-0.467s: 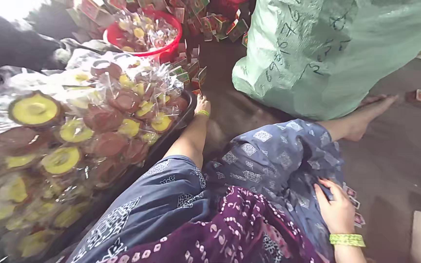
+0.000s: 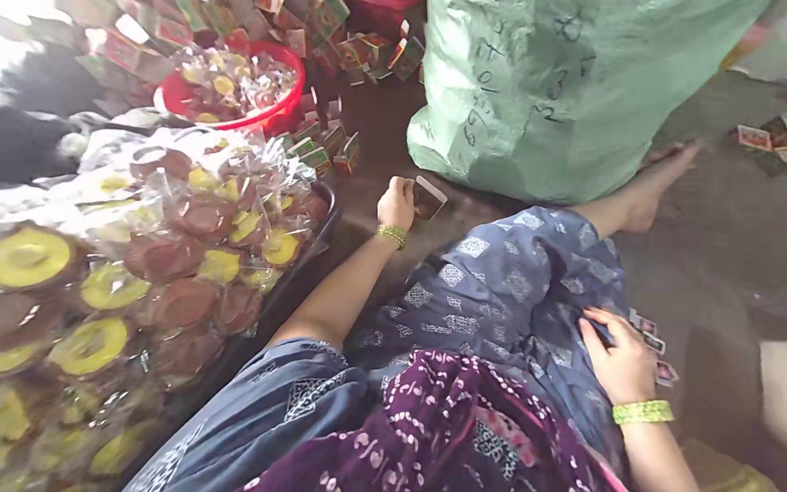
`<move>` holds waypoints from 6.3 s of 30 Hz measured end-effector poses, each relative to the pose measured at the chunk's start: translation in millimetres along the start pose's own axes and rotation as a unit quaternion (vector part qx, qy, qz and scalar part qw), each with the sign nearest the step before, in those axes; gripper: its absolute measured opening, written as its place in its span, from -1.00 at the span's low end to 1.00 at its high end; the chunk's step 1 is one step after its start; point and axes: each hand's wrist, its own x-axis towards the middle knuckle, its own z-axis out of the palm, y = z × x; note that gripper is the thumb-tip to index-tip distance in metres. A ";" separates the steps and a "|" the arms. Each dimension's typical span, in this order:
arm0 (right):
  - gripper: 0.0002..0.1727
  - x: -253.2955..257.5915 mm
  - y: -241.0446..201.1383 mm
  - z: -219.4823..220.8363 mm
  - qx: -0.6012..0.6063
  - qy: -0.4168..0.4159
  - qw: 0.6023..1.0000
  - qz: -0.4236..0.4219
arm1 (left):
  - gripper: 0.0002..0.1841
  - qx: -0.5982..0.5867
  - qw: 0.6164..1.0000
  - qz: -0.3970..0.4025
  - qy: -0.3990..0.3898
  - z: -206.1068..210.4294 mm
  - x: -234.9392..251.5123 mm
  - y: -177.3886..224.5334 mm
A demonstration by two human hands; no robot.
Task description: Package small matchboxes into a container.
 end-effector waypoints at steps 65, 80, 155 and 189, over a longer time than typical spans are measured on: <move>-0.72 -50.3 -90.2 -85.0 -0.064 -0.014 0.997 -0.043 | -0.16 -0.184 0.795 0.276 -0.508 94.6 -210.2 121.6; -0.70 -55.0 -65.4 -81.2 0.312 0.140 0.935 0.091 | -0.21 -0.254 0.748 0.420 -0.446 87.8 -215.2 124.1; -0.43 -247.4 66.3 -139.7 0.111 0.041 0.760 0.639 | -0.82 -0.340 0.730 0.352 -0.477 96.3 -210.4 116.1; -0.56 -225.6 20.4 -146.0 -0.111 -0.119 0.727 0.667 | -0.78 -0.338 0.735 0.350 -0.472 96.2 -211.9 116.6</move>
